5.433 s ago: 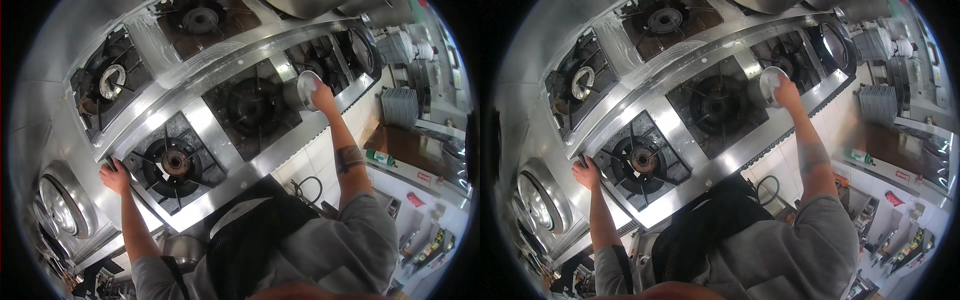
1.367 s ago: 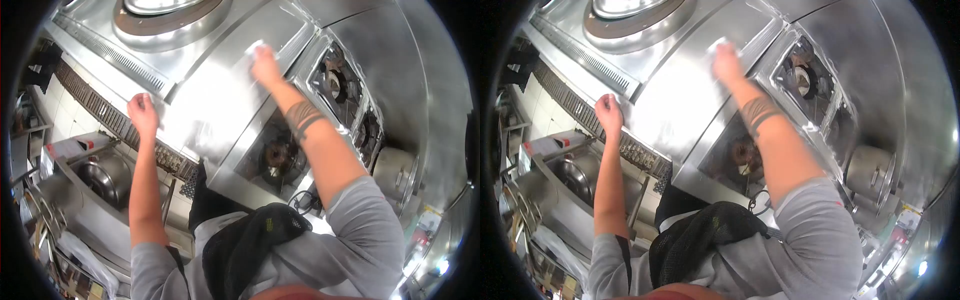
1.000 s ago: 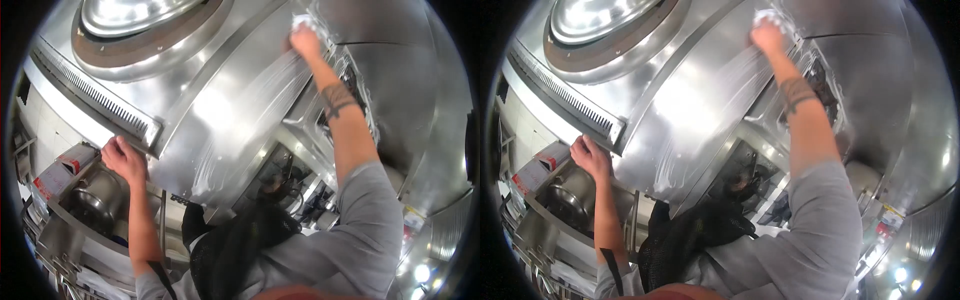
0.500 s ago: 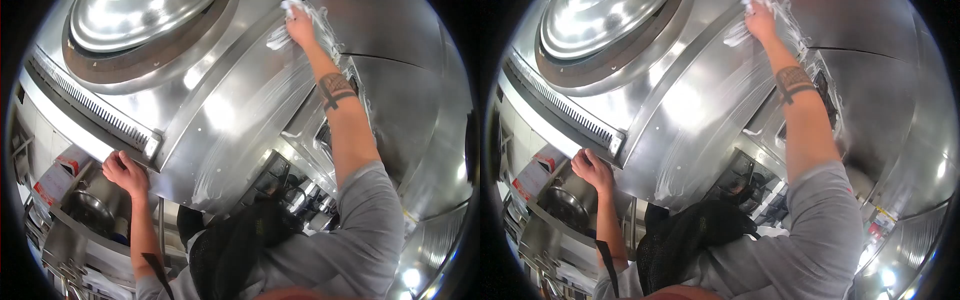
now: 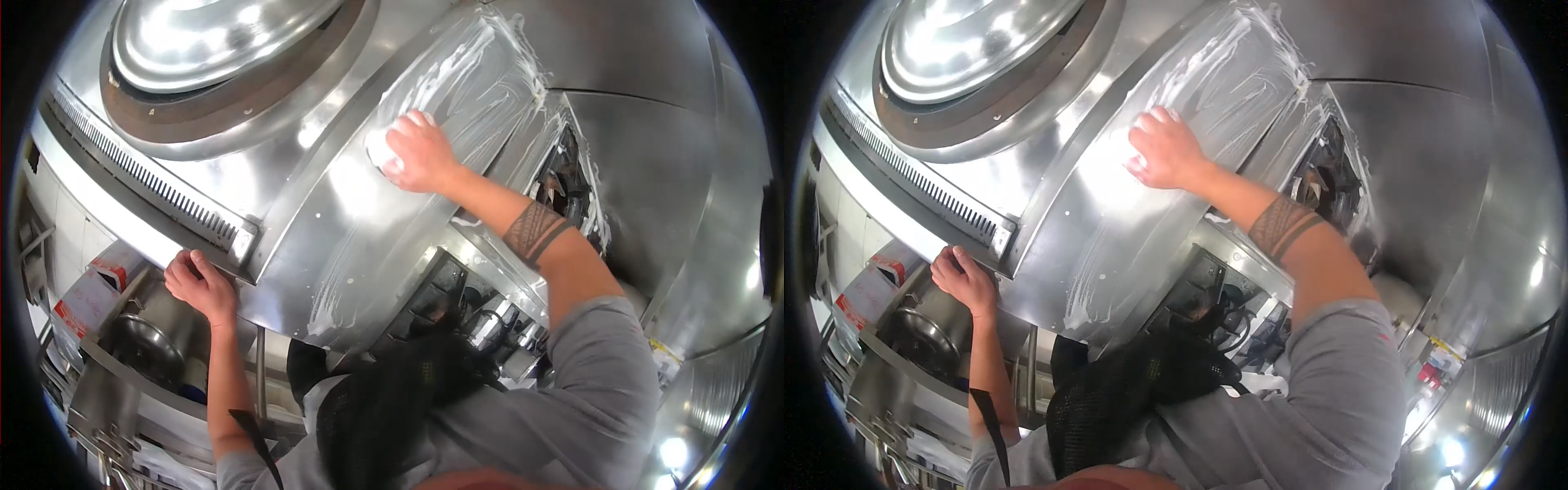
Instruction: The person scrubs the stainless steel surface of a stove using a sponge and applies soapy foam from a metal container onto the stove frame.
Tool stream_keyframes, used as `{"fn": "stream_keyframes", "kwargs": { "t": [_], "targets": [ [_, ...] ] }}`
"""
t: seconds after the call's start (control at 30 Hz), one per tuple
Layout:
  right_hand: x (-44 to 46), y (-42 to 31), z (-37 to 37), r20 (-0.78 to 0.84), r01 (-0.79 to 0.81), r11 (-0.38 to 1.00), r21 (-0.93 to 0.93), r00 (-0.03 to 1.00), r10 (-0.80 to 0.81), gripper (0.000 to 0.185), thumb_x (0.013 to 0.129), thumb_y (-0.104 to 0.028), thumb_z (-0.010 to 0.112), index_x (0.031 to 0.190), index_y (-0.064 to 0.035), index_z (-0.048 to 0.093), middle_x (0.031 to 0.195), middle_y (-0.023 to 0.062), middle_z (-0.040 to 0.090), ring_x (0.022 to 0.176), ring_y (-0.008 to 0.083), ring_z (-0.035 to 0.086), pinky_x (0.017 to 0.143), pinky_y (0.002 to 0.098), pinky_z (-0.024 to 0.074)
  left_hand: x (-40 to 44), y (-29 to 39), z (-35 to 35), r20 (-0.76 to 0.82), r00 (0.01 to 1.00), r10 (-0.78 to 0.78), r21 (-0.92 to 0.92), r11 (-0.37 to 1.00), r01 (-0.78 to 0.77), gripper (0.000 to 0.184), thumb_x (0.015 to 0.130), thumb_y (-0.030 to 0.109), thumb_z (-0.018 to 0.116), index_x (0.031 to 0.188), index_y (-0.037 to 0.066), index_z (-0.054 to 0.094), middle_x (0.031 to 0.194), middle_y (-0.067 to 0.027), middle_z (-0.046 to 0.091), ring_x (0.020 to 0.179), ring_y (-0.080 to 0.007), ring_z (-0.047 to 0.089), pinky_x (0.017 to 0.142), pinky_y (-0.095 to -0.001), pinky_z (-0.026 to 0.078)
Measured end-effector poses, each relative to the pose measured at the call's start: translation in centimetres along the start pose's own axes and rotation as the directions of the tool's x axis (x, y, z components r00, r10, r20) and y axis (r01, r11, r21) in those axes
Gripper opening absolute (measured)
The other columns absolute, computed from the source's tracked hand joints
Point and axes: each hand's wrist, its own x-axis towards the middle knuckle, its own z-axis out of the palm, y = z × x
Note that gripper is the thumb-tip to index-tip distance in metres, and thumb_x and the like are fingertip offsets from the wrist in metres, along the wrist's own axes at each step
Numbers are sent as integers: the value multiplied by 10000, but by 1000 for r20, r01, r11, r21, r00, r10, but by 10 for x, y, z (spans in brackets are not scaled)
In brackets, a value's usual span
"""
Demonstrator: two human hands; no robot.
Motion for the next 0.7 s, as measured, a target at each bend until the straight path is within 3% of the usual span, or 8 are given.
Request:
{"fn": "stream_keyframes", "kwargs": {
  "t": [0.07, 0.13, 0.2, 0.33, 0.43, 0.5, 0.63, 0.7],
  "targets": [
    [-12, 39, -16, 216, -13, 999, 38, 976, 4, 324, 815, -318, 673, 977, -37, 671, 990, 191, 661, 1037, 421, 605, 961, 534, 463, -3, -2, 1, -16, 1000, 6, 1, 1000, -6, 225, 1032, 250, 575, 1084, 32, 596, 1057, -118, 570, 1019, -320, 503, 941, -450, 347],
    [0, 103, -22, -49, -538, 838, -96, 843, 536, 338, 890, -369, 615, 984, -57, 708, 882, 148, 672, 966, 357, 653, 913, 473, 514, -4, -2, -1, -13, 1000, -5, 29, 1000, 5, 229, 1032, 256, 577, 1081, 33, 596, 1053, -114, 571, 1015, -319, 504, 939, -449, 348],
    [17, 206, -27, -98, -596, 753, -280, 797, 595, 362, 935, -359, 572, 1022, -38, 716, 1064, 168, 686, 1126, 359, 621, 988, 497, 474, -3, 3, 2, -26, 999, -22, 43, 999, 23, 233, 1032, 262, 579, 1078, 35, 596, 1049, -111, 572, 1010, -319, 505, 936, -448, 348],
    [72, 186, -9, -244, -601, 700, -386, 798, 551, 368, 943, -338, 586, 1088, -14, 681, 1296, 193, 621, 1275, 374, 537, 1086, 517, 402, -2, -3, -1, 6, 1000, 9, 13, 1000, -9, 256, 1031, 288, 590, 1073, 36, 594, 1029, -99, 577, 994, -310, 506, 924, -447, 352],
    [89, 181, 9, -252, -360, 858, -366, 926, 281, 397, 931, -286, 616, 1220, -14, 627, 1463, 182, 517, 1365, 386, 455, 1172, 513, 320, 1, 2, 4, -50, 998, 37, -2, 999, -37, 250, 1030, 286, 595, 1074, 40, 598, 1014, -99, 577, 979, -304, 505, 908, -443, 356],
    [88, 206, 20, -256, -175, 981, -82, 955, 149, 520, 903, -262, 658, 1362, -40, 556, 1524, 158, 483, 1403, 384, 433, 1198, 492, 306, 0, 0, 1, -48, 998, 44, 1, 999, -44, 245, 1028, 284, 600, 1069, 42, 602, 987, -101, 579, 954, -303, 505, 892, -444, 361],
    [100, 236, 4, -271, -138, 990, -23, 954, 127, 523, 930, -171, 631, 1438, -86, 536, 1568, 125, 456, 1416, 387, 424, 1193, 446, 333, 1, 2, -1, -37, 999, 24, 20, 1000, -24, 229, 1023, 273, 604, 1050, 45, 609, 945, -102, 577, 921, -304, 505, 872, -439, 363],
    [92, 227, 12, -338, -227, 974, -1, 917, 214, 549, 906, -285, 666, 1400, -68, 566, 1575, 135, 438, 1441, 375, 398, 1215, 482, 289, 1, 3, 0, -53, 998, 18, 22, 1000, -17, 217, 1008, 276, 615, 1037, 61, 613, 961, -97, 578, 930, -299, 512, 867, -443, 364]
  ]
}}
